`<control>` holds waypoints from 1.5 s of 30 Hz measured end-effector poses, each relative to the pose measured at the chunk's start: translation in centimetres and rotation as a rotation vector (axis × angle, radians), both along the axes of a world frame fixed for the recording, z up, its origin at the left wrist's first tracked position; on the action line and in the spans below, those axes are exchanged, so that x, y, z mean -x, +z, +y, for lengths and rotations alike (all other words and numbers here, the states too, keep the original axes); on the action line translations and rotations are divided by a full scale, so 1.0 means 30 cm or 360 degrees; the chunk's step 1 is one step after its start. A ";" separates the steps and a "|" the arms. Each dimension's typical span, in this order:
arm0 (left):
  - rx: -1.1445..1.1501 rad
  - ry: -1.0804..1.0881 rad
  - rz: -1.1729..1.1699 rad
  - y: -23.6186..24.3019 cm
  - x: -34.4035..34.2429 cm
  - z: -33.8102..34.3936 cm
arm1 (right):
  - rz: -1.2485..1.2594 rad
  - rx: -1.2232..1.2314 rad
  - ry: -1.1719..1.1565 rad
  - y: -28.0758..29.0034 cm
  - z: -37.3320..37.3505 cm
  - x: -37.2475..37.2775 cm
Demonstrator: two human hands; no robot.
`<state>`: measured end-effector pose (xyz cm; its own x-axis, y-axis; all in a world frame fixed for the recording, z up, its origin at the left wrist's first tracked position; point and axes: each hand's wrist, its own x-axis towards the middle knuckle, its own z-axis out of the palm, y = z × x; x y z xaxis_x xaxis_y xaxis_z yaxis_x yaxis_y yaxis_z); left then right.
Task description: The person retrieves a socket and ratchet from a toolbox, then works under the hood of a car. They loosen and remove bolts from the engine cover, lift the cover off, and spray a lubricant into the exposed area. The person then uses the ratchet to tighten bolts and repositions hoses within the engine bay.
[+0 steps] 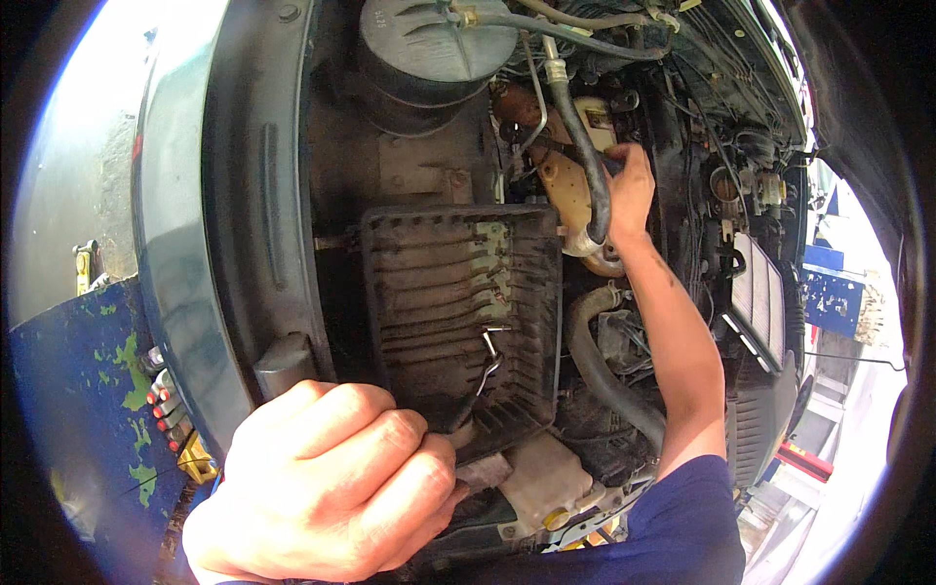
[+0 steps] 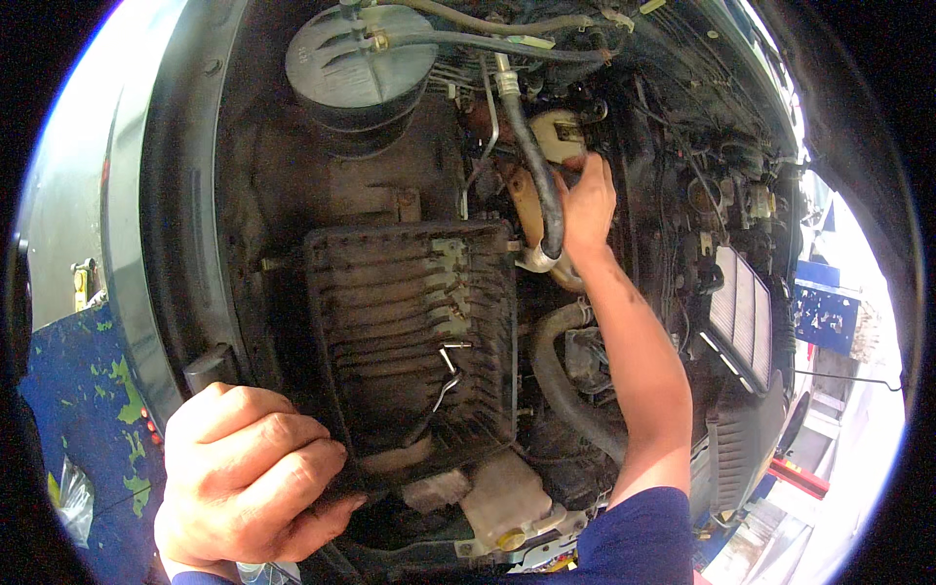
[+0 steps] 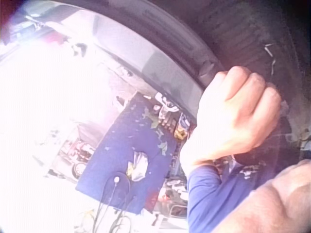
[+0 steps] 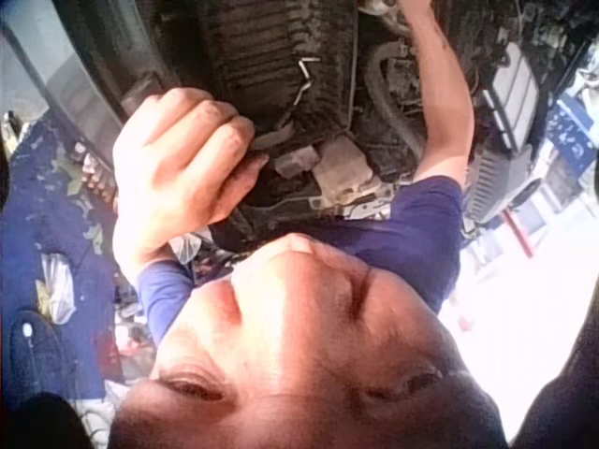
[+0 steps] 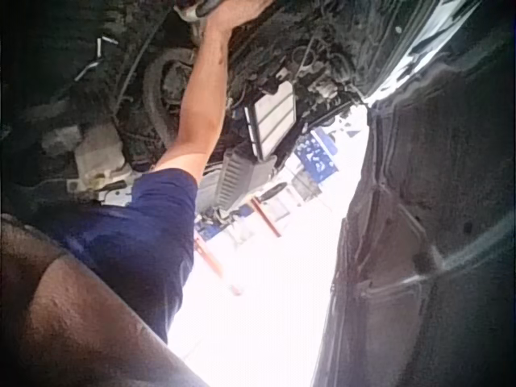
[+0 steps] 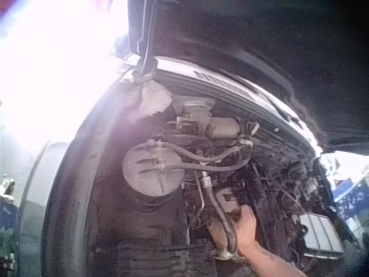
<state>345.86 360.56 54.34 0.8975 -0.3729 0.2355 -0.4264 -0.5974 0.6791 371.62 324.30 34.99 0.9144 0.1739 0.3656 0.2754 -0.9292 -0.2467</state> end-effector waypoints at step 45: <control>-0.0096 0.0000 0.0080 0.028 0.000 -0.011 | 0.0710 -0.1332 -0.0264 0.281 0.054 -0.037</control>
<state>345.87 360.21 55.18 0.9078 -0.3848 0.1670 -0.3923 -0.6378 0.6627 372.73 325.92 43.43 0.9887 -0.1295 -0.0751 -0.1236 -0.4233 -0.8975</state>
